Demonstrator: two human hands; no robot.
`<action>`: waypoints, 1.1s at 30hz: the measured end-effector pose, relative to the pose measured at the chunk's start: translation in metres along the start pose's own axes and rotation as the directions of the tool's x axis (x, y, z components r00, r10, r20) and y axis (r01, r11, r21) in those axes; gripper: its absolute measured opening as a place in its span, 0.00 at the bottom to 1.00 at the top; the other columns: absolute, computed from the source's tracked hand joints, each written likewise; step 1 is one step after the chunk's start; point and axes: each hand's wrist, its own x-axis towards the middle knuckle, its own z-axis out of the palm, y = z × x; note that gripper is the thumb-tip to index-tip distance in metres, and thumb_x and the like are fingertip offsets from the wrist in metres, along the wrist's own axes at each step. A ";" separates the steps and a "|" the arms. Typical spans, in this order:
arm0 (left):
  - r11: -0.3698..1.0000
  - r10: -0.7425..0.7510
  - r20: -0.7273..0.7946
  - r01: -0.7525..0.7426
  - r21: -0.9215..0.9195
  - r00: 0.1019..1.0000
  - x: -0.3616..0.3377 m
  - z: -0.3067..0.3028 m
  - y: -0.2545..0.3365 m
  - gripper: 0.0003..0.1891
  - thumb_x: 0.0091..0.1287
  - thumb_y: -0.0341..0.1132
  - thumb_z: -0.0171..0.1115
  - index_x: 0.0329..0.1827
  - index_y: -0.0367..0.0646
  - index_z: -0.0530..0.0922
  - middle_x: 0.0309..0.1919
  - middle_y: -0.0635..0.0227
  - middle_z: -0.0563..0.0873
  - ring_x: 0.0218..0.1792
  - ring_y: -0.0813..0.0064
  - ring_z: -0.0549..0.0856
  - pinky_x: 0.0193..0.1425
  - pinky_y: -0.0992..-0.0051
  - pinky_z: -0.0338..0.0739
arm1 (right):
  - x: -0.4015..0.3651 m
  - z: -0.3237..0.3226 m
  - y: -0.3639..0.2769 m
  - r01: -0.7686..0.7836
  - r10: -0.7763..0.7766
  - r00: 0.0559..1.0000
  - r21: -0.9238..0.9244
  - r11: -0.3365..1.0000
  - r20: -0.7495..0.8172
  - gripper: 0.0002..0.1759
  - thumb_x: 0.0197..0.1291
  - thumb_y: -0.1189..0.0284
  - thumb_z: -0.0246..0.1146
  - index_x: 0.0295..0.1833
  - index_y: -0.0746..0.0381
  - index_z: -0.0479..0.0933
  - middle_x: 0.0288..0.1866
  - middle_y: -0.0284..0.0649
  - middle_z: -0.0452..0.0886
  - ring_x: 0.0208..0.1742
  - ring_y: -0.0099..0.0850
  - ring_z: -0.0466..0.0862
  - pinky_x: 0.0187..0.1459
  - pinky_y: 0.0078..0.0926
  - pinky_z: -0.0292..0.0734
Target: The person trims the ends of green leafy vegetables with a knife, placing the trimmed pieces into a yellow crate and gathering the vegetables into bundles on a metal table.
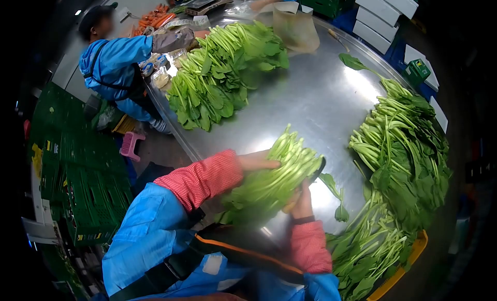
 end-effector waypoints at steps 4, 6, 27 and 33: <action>0.981 0.157 -0.029 -0.160 -0.107 0.987 0.027 0.025 0.013 0.40 0.67 0.48 0.64 0.74 0.37 0.54 0.68 0.57 0.69 0.66 0.66 0.71 0.71 0.67 0.65 | -0.002 0.003 -0.059 0.147 -0.126 0.980 -0.129 0.981 0.157 0.33 0.71 0.50 0.52 0.71 0.60 0.62 0.68 0.41 0.71 0.66 0.37 0.73 0.66 0.36 0.69; 0.969 0.193 -0.122 -0.208 -0.132 0.974 0.031 0.036 0.028 0.39 0.67 0.47 0.63 0.74 0.37 0.55 0.67 0.56 0.70 0.66 0.65 0.72 0.70 0.66 0.67 | 0.004 0.009 -0.090 0.155 -0.113 0.973 -0.207 0.966 0.200 0.32 0.71 0.51 0.51 0.72 0.60 0.61 0.68 0.41 0.70 0.65 0.37 0.73 0.65 0.35 0.70; 0.633 0.424 -0.768 -0.764 -0.126 0.479 -0.083 -0.183 0.143 0.38 0.64 0.55 0.65 0.68 0.38 0.64 0.61 0.61 0.75 0.62 0.67 0.74 0.68 0.69 0.67 | 0.250 0.376 -0.097 0.249 0.146 0.932 -0.880 0.405 0.331 0.27 0.68 0.55 0.58 0.56 0.70 0.74 0.48 0.39 0.83 0.43 0.26 0.82 0.46 0.23 0.77; 0.702 0.138 -0.935 -0.699 -0.140 0.326 -0.114 -0.265 0.133 0.32 0.67 0.53 0.62 0.65 0.37 0.70 0.59 0.60 0.79 0.59 0.69 0.77 0.68 0.68 0.67 | 0.346 0.450 -0.038 0.404 0.023 0.915 -0.915 -0.014 0.404 0.24 0.63 0.54 0.64 0.48 0.66 0.77 0.33 0.35 0.81 0.29 0.18 0.77 0.31 0.15 0.71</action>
